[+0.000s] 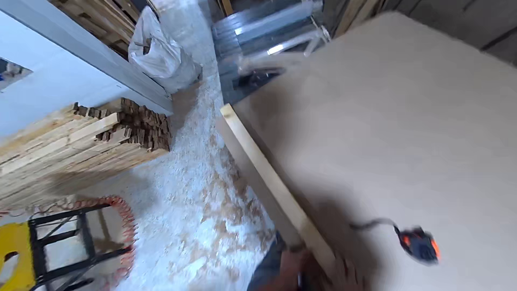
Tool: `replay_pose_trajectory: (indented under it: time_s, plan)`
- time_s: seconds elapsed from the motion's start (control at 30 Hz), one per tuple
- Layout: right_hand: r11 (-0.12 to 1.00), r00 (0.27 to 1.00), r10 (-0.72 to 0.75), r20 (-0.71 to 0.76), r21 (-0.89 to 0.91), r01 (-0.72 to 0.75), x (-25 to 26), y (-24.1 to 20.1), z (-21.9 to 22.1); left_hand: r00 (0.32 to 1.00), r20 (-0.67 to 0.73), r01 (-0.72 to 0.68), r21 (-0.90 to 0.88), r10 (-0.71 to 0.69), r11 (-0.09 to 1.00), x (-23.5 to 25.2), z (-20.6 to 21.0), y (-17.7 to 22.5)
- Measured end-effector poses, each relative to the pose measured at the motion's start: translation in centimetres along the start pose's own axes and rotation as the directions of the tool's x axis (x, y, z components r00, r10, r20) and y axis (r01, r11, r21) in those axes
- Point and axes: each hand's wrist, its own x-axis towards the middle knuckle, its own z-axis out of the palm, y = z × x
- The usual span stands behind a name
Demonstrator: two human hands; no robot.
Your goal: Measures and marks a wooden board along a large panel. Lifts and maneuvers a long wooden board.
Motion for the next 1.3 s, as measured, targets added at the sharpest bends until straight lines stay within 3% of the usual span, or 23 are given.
replay_pose_trajectory:
  time_s: [0.07, 0.1, 0.2, 0.3, 0.4, 0.57, 0.67, 0.8, 0.9, 0.97, 1.07, 1.13, 1.2, 1.3]
  plan:
    - [0.993, 0.978, -0.037, -0.204, 0.101, 0.059, -0.3, 1.1, 2.8, 1.000, -0.006, -0.001, 0.000, 0.001, 1.000, -0.3, -0.5, -1.1]
    - [0.982, 0.974, -0.021, -0.226, 0.177, 0.062, -0.1, 1.2, 3.0, 0.999, -0.025, -0.035, -0.027, 0.034, 0.999, -0.7, -0.6, -1.2]
    - [0.936, 0.993, 0.064, -0.096, 0.350, -0.026, -1.9, 1.1, 0.2, 0.975, -0.159, -0.173, -0.111, 0.154, 0.979, -2.9, -1.7, -0.5]
    - [0.867, 0.998, 0.026, -0.052, 0.499, 0.004, -6.9, 2.3, -2.0, 0.911, -0.238, -0.378, -0.161, 0.336, 0.912, -6.0, -4.5, 0.7]
    - [0.797, 0.999, -0.011, 0.040, 0.604, -0.016, -14.1, 6.4, -1.7, 0.914, 0.017, -0.382, -0.297, 0.404, 0.875, -8.5, -6.6, 0.7]
    - [0.772, 0.988, -0.066, 0.139, 0.634, -0.038, -25.7, 14.1, 4.2, 0.889, 0.137, -0.333, -0.458, 0.436, 0.824, -12.1, -5.6, -0.8]
    - [0.788, 0.987, 0.105, 0.121, 0.595, -0.157, -33.2, 17.0, 8.8, 0.834, 0.281, -0.336, -0.425, 0.475, 0.840, -16.5, -3.2, -2.4]
    - [0.743, 0.914, 0.403, 0.052, 0.564, -0.359, -42.1, 18.1, 13.7, 0.787, 0.438, -0.414, -0.147, 0.434, 0.898, -23.2, 3.2, -6.0]
    - [0.681, 0.786, 0.613, -0.082, 0.560, -0.472, -47.2, 16.8, 16.5, 0.680, 0.634, -0.377, -0.130, 0.369, 0.917, -27.8, 8.4, -9.9]
    - [0.620, 0.624, 0.748, -0.228, 0.578, -0.532, -49.7, 15.5, 17.8, 0.534, 0.791, -0.366, -0.102, 0.298, 0.925, -30.8, 12.0, -13.4]
    - [0.513, 0.310, 0.858, -0.411, 0.636, -0.577, -53.2, 13.4, 18.4, 0.270, 0.955, -0.416, 0.000, 0.124, 0.909, -35.9, 15.9, -20.7]
    - [0.492, 0.197, 0.859, -0.472, 0.658, -0.570, -56.4, 12.7, 18.0, 0.174, 0.984, -0.456, 0.054, 0.030, 0.889, -40.1, 16.8, -26.3]
    - [0.426, 0.098, 0.888, -0.449, 0.724, -0.542, -59.8, 12.7, 17.4, 0.086, 0.996, -0.482, 0.072, -0.035, 0.873, -44.4, 17.2, -32.3]
    - [0.117, -0.047, 0.987, -0.151, 0.897, -0.427, -66.6, 13.1, 17.8, -0.113, 0.976, -0.534, 0.100, -0.188, 0.840, -49.3, 17.5, -41.6]
